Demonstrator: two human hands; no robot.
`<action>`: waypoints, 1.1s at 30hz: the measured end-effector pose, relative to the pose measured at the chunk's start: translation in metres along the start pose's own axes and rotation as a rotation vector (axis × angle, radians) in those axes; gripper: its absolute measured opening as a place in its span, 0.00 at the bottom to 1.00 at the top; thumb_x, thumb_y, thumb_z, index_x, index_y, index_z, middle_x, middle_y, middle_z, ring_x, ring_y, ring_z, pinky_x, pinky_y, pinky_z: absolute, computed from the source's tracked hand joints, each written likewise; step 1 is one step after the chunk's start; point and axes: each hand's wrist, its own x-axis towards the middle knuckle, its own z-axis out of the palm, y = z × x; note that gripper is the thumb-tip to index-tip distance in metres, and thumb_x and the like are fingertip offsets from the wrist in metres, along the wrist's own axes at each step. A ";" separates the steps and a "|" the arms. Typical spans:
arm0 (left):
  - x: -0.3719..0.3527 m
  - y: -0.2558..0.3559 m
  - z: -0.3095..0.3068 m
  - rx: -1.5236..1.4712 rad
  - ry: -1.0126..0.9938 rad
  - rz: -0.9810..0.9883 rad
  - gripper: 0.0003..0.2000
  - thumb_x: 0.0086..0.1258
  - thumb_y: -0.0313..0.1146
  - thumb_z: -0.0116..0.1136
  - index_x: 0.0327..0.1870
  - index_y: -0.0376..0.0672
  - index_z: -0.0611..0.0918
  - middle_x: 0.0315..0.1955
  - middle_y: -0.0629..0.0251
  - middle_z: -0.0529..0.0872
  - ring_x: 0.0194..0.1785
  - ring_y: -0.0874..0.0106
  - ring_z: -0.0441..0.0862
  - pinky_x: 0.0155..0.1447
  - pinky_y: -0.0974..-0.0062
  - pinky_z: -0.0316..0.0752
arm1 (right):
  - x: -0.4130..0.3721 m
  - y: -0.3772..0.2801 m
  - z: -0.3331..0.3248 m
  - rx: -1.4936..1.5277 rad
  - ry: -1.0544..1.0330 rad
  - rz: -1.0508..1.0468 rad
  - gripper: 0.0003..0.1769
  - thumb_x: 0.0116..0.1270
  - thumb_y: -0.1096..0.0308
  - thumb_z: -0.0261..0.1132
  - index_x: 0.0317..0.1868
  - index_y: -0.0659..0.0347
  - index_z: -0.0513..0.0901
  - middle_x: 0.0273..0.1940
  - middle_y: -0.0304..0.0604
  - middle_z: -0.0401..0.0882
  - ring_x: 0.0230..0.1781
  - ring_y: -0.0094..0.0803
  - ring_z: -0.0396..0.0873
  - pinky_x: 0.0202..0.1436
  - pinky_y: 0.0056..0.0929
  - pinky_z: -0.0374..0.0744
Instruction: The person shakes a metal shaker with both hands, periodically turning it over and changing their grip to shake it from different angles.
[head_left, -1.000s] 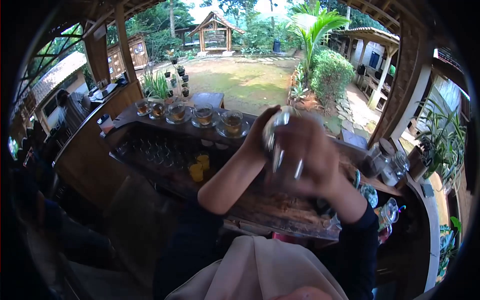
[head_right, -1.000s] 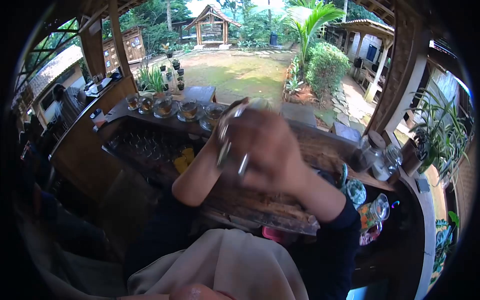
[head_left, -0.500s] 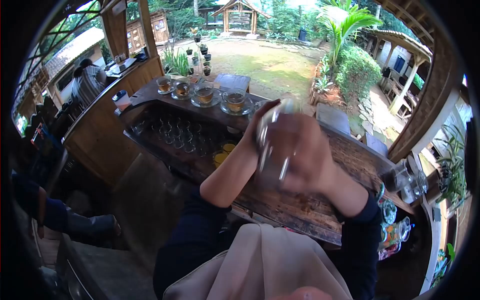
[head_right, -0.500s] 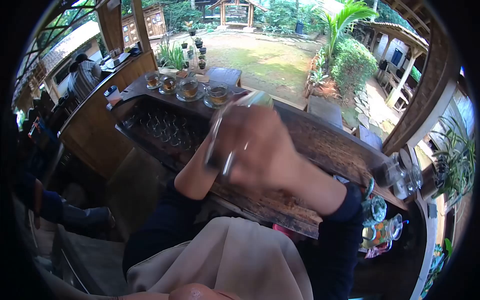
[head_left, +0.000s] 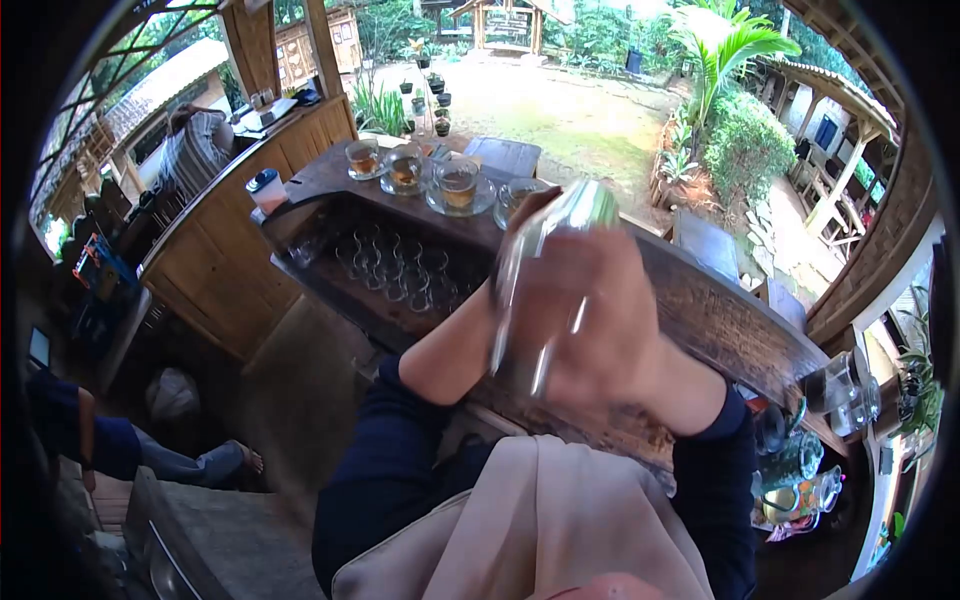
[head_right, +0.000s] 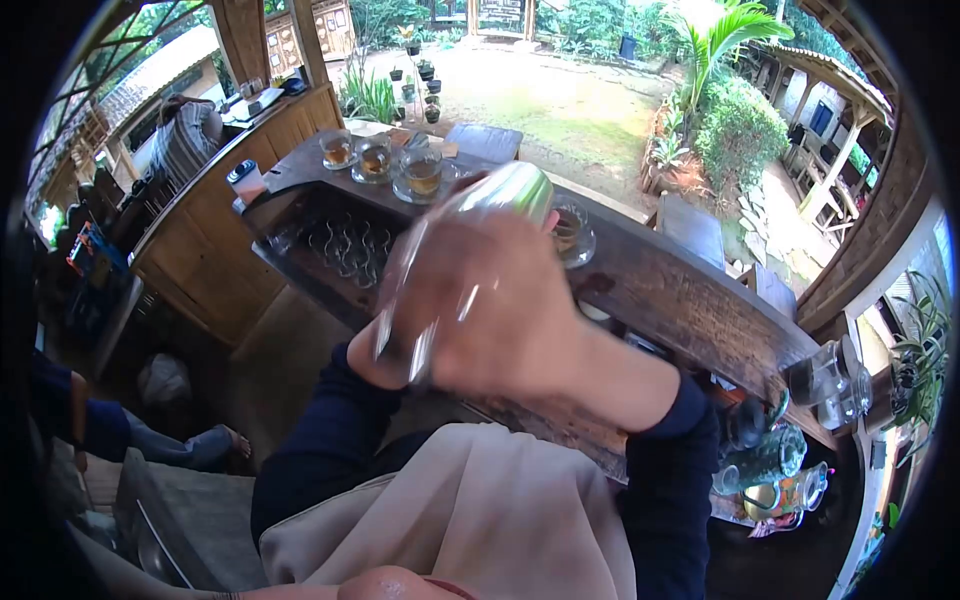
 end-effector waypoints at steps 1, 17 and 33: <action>-0.012 -0.016 0.027 0.406 -0.150 0.186 0.25 0.69 0.54 0.40 0.49 0.41 0.76 0.45 0.49 0.79 0.41 0.58 0.82 0.48 0.58 0.77 | -0.007 -0.022 0.014 -0.137 0.199 -0.147 0.13 0.49 0.65 0.67 0.38 0.53 0.81 0.44 0.40 0.78 0.48 0.36 0.77 0.52 0.38 0.72; -0.041 0.040 0.028 0.524 -0.681 0.478 0.23 0.57 0.27 0.65 0.53 0.35 0.70 0.49 0.48 0.72 0.52 0.56 0.77 0.54 0.57 0.77 | 0.012 -0.011 0.047 0.083 0.068 -0.575 0.15 0.54 0.68 0.63 0.45 0.50 0.80 0.47 0.32 0.77 0.55 0.26 0.75 0.60 0.46 0.66; -0.065 0.075 0.011 0.488 -0.291 0.356 0.26 0.68 0.48 0.51 0.60 0.39 0.68 0.49 0.46 0.78 0.49 0.56 0.79 0.46 0.60 0.81 | 0.023 0.009 0.096 0.016 0.244 -0.469 0.10 0.54 0.66 0.65 0.39 0.49 0.81 0.46 0.30 0.79 0.52 0.29 0.77 0.60 0.50 0.69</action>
